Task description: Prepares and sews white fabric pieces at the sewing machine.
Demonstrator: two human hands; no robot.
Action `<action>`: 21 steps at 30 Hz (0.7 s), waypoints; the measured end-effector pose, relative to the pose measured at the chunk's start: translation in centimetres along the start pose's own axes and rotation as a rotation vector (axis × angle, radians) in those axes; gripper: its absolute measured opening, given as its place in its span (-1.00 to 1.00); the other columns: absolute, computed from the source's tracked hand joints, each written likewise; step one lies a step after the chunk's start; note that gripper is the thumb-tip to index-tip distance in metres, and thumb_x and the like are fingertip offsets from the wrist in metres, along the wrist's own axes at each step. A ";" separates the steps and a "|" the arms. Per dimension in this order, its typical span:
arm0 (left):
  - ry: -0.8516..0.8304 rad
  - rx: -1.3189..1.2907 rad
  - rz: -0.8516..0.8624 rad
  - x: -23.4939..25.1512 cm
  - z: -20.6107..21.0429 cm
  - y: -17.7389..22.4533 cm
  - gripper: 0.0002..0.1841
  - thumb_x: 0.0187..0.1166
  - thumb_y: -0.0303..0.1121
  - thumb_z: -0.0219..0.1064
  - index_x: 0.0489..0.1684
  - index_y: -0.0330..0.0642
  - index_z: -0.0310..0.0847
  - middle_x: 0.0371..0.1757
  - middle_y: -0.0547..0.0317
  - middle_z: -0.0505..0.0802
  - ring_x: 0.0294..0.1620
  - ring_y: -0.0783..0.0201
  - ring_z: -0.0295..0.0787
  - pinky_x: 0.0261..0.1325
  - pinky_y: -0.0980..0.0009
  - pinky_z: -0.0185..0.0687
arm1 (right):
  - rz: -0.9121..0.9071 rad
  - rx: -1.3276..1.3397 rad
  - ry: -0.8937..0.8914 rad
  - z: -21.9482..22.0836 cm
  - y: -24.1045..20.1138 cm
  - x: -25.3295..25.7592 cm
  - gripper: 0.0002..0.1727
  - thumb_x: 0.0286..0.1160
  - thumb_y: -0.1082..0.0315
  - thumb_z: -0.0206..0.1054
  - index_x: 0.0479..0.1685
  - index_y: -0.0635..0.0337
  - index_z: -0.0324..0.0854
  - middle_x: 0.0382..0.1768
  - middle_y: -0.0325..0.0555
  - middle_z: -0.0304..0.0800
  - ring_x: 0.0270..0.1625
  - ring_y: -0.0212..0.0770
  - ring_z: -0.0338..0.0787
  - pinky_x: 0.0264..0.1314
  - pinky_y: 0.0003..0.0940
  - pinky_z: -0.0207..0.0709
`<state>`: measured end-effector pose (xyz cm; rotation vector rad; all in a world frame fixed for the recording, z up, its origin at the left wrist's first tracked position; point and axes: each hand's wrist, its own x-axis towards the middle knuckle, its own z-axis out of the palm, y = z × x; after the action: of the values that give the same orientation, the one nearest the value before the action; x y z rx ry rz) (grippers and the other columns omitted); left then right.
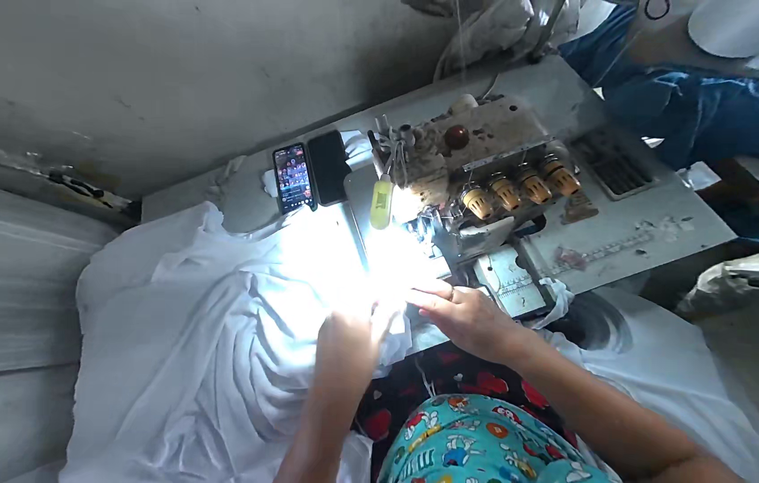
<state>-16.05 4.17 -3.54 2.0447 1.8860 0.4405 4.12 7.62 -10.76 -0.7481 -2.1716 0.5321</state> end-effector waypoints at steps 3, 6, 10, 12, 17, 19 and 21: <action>0.053 -0.022 0.211 -0.1 1.3 1.7 -0.74 0.59 -0.15 0.36 -0.28 -0.14 0.84 -0.43 0.15 0.86 -0.41 0.16 0.84 -0.33 0.13 0.72 | -0.010 -0.002 -0.007 -1.2 1.3 -0.1 -0.79 0.61 0.33 0.27 -0.03 0.16 0.80 -0.31 0.02 0.85 -0.37 -0.07 0.83 -0.32 -0.20 0.69; 0.100 -0.120 0.345 2.0 2.8 2.2 -0.73 0.65 -0.16 0.30 -0.16 -0.15 0.84 -0.34 0.14 0.89 -0.27 0.15 0.86 -0.12 0.10 0.72 | 0.138 -0.009 -0.006 -3.4 3.0 -0.3 -0.79 0.55 0.41 0.23 -0.14 0.28 0.79 -0.17 0.08 0.85 -0.17 -0.05 0.86 -0.12 -0.13 0.75; 0.083 -0.163 0.413 4.8 3.2 2.9 -0.78 0.64 -0.22 0.33 -0.25 -0.17 0.78 -0.37 0.13 0.82 -0.30 0.18 0.81 -0.14 0.14 0.71 | 0.241 -0.039 0.115 -4.1 3.3 -0.7 -0.75 0.58 0.37 0.21 -0.07 0.26 0.79 -0.14 0.04 0.86 -0.21 -0.19 0.83 -0.13 -0.31 0.71; 0.128 -0.130 0.410 4.8 2.2 3.4 -0.79 0.66 -0.25 0.31 -0.22 -0.18 0.77 -0.42 0.10 0.81 -0.37 0.15 0.81 -0.27 0.15 0.71 | 0.251 0.043 0.286 -3.3 2.0 -1.0 -0.70 0.60 0.27 0.34 0.08 0.33 0.71 -0.15 0.07 0.80 -0.35 -0.33 0.69 -0.26 -0.48 0.61; 0.374 -0.108 0.412 3.5 -2.1 3.6 -0.80 0.66 -0.32 0.30 -0.12 -0.28 0.76 -0.31 0.05 0.83 -0.38 0.20 0.80 -0.38 0.30 0.71 | 0.212 0.426 0.247 2.0 -3.8 -0.1 -0.67 0.58 0.23 0.40 0.13 0.26 0.53 -0.10 -0.16 0.83 -0.44 -0.62 0.60 -0.40 -0.72 0.48; 0.453 -0.026 0.342 2.8 -4.8 2.5 -0.77 0.70 -0.31 0.28 -0.04 -0.31 0.73 -0.21 -0.04 0.85 -0.33 0.15 0.82 -0.33 0.22 0.73 | 0.203 0.617 -0.057 4.7 -4.3 0.4 -0.56 0.56 0.16 0.43 0.20 0.34 0.62 -0.07 -0.05 0.84 -0.43 -0.50 0.61 -0.39 -0.57 0.52; 0.552 0.082 0.247 1.9 -7.8 -0.1 -0.72 0.76 -0.28 0.22 0.00 -0.39 0.66 -0.21 -0.12 0.81 -0.37 0.11 0.74 -0.34 0.20 0.65 | 0.241 0.799 -0.314 6.4 -4.1 0.8 -0.63 0.51 0.15 0.46 0.02 0.32 0.70 -0.32 -0.12 0.80 -0.46 -0.47 0.58 -0.38 -0.49 0.48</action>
<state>-19.36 6.33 3.43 2.4002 1.9564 1.1039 -2.65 4.28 -11.98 -0.4889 -1.8839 1.6054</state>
